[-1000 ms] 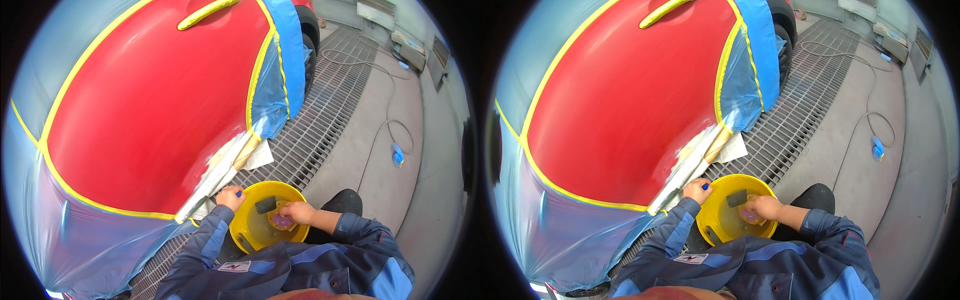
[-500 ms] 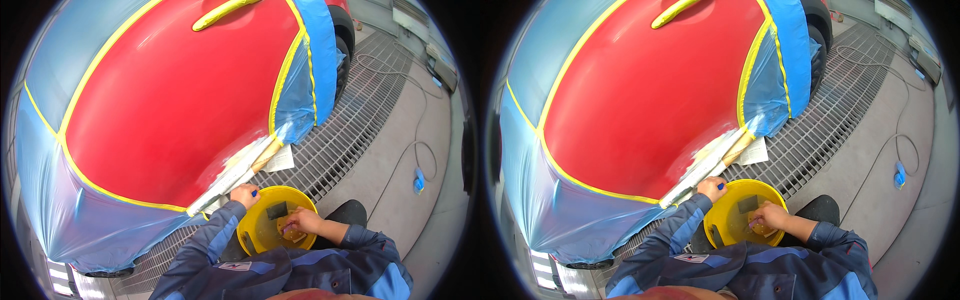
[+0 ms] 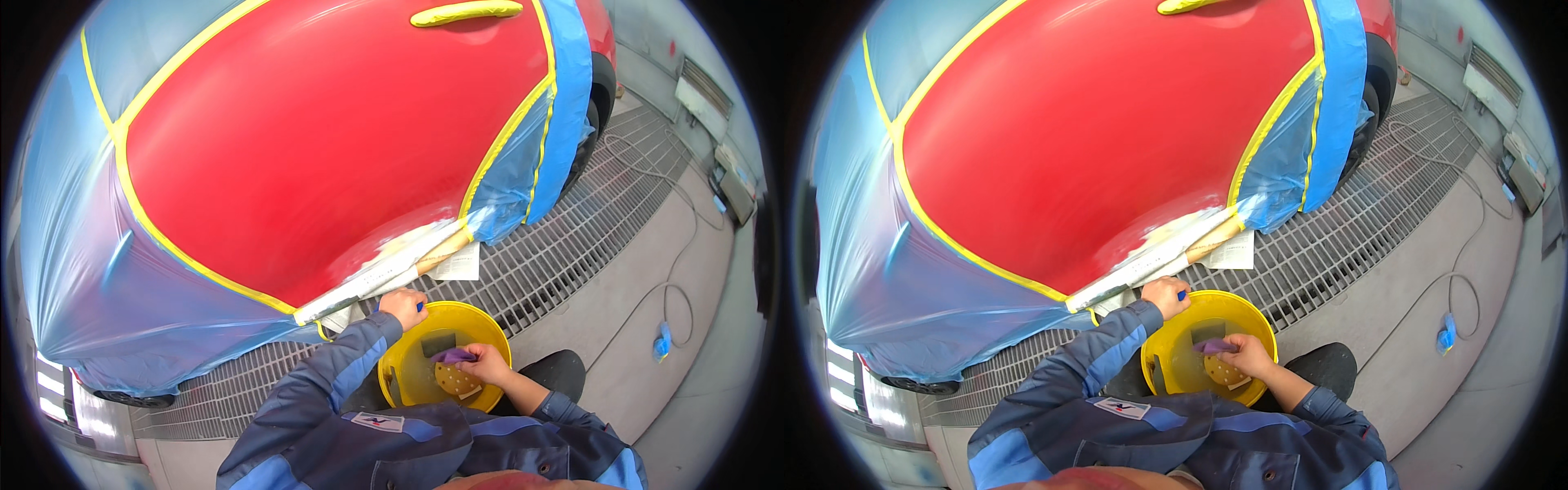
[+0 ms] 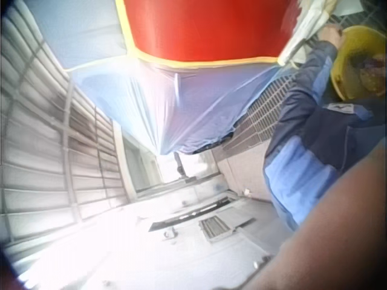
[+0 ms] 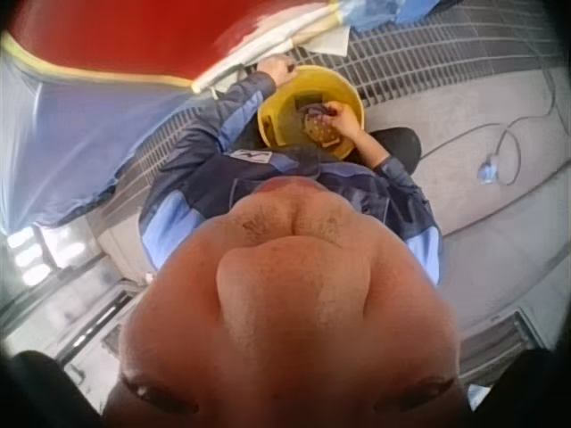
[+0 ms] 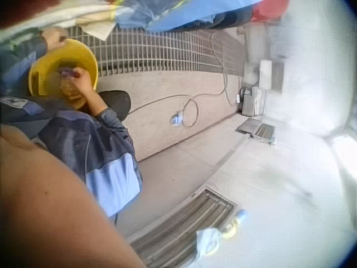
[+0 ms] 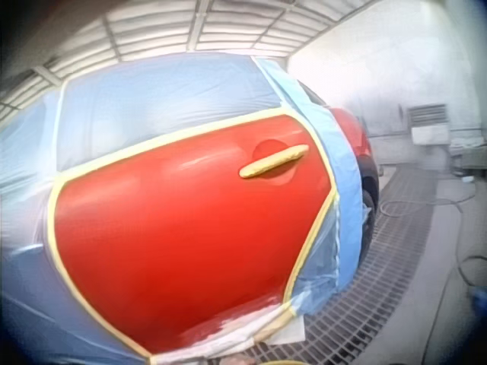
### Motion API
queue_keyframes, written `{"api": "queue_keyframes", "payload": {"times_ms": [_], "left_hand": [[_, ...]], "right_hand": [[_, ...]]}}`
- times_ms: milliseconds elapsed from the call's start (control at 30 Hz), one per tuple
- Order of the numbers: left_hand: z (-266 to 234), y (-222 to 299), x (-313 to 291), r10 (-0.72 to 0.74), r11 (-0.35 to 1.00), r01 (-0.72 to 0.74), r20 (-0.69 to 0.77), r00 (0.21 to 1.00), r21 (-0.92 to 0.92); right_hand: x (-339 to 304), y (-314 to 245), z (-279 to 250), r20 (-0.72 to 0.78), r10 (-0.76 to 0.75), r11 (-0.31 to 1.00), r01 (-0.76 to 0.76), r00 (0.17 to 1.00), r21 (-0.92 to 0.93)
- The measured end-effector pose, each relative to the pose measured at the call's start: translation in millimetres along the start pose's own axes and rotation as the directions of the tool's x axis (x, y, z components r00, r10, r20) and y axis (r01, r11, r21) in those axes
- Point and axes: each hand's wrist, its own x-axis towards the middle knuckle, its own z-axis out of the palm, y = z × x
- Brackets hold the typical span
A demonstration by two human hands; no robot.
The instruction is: The person applies yellow masking tape along the edges of a red car hood to protect adjacent areas. They then dip a sanding block and cloth into a yellow bucket of water and wipe the hood surface repeatedly.
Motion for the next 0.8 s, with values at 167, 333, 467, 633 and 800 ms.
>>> {"api": "queue_keyframes", "payload": {"times_ms": [167,333,467,633,800], "left_hand": [[3,-2,3,0.02,0.999,-0.021,0.009,1.0,0.033],[6,-8,4,0.067,0.997,-0.066,-0.012,0.998,0.047],[6,-13,1,0.047,0.997,-0.045,-0.03,0.998,0.067],[10,-13,10,0.051,0.997,-0.048,-0.064,0.997,0.053],[17,-13,39,0.102,0.993,-0.1,-0.021,0.995,0.058]], "right_hand": [[3,-5,-2,0.043,0.193,0.97,-0.197,0.98,0.145],[10,3,6,0.014,0.155,0.94,-0.152,0.988,0.306],[20,15,2,-0.036,0.126,0.966,-0.114,0.991,0.233],[24,20,-13,-0.078,0.021,0.965,-0.041,0.997,-0.258],[21,11,-23,-0.132,0.095,0.995,-0.089,0.987,0.047]]}}
